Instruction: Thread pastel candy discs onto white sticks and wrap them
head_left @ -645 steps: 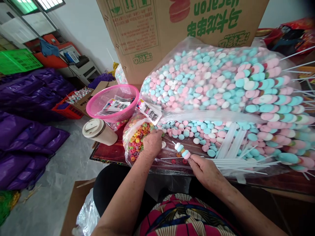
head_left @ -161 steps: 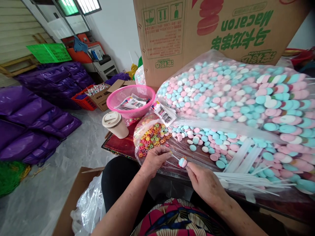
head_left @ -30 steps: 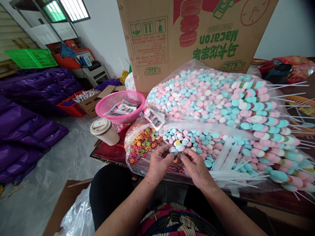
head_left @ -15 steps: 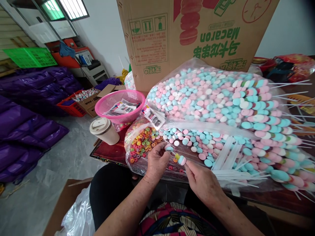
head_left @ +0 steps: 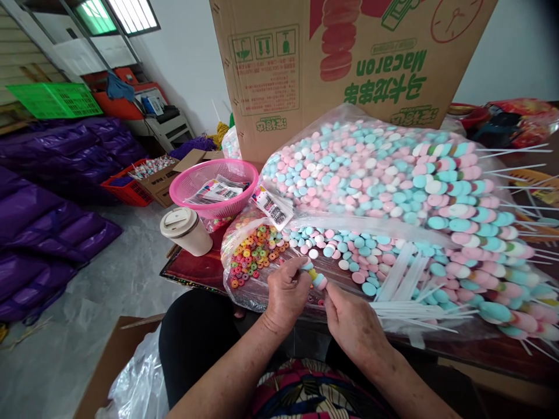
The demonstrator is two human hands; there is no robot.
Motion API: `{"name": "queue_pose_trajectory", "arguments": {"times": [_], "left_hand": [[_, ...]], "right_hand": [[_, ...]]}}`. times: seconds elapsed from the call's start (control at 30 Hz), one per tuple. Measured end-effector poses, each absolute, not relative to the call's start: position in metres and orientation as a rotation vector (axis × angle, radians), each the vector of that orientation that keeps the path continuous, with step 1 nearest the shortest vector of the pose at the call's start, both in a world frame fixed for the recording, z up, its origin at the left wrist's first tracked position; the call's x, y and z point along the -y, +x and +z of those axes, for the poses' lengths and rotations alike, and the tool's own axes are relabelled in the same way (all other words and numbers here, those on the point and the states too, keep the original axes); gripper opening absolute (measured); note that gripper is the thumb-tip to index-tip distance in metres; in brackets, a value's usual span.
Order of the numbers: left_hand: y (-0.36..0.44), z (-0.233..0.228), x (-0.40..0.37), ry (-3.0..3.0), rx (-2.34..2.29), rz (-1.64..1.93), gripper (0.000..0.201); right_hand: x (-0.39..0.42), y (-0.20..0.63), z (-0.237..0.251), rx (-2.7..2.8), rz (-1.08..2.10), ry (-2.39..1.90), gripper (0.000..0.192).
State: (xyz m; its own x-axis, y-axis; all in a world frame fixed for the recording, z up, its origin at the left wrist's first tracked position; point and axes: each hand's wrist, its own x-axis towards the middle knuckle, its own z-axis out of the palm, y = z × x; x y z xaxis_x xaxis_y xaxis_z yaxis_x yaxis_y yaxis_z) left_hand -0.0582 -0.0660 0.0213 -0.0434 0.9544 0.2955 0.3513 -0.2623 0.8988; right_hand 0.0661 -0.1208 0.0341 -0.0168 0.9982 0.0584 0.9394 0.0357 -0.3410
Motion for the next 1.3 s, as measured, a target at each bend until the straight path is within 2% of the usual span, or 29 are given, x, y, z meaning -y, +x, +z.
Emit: {"name": "queue_pose_trajectory", "arguments": {"times": [0.1,0.37,0.63,0.93,1.07,1.17,1.23,1.3], "left_hand": [[-0.060,0.026,0.067,1.790,-1.386,1.279,0.029],[-0.054,0.016,0.070,1.616,-1.422,1.184,0.025],[-0.061,0.008,0.066,1.760,-1.408,1.231,0.028],[-0.058,0.006,0.074,1.955,-1.273,1.150,0.018],[-0.071,0.010,0.078,2.115,-1.218,0.894,0.031],[-0.102,0.019,0.066,2.123,-1.582,0.623,0.046],[-0.123,0.024,0.053,2.038,-1.910,0.474,0.034],[-0.136,0.025,0.041,2.073,-1.997,0.279,0.026]], "right_hand": [[0.121,0.064,0.038,2.091,0.312,-2.013,0.022],[0.115,0.057,0.032,2.059,0.395,-2.047,0.026],[0.103,0.080,0.010,1.829,0.603,-1.551,0.028],[0.117,0.063,-0.008,1.843,0.538,-1.651,0.030],[0.110,0.079,-0.004,1.726,0.644,-1.672,0.028],[0.109,0.096,0.005,1.637,0.689,-1.761,0.034],[0.112,0.099,0.008,1.623,0.745,-1.788,0.038],[0.115,0.093,0.009,1.662,0.825,-1.747,0.040]]}}
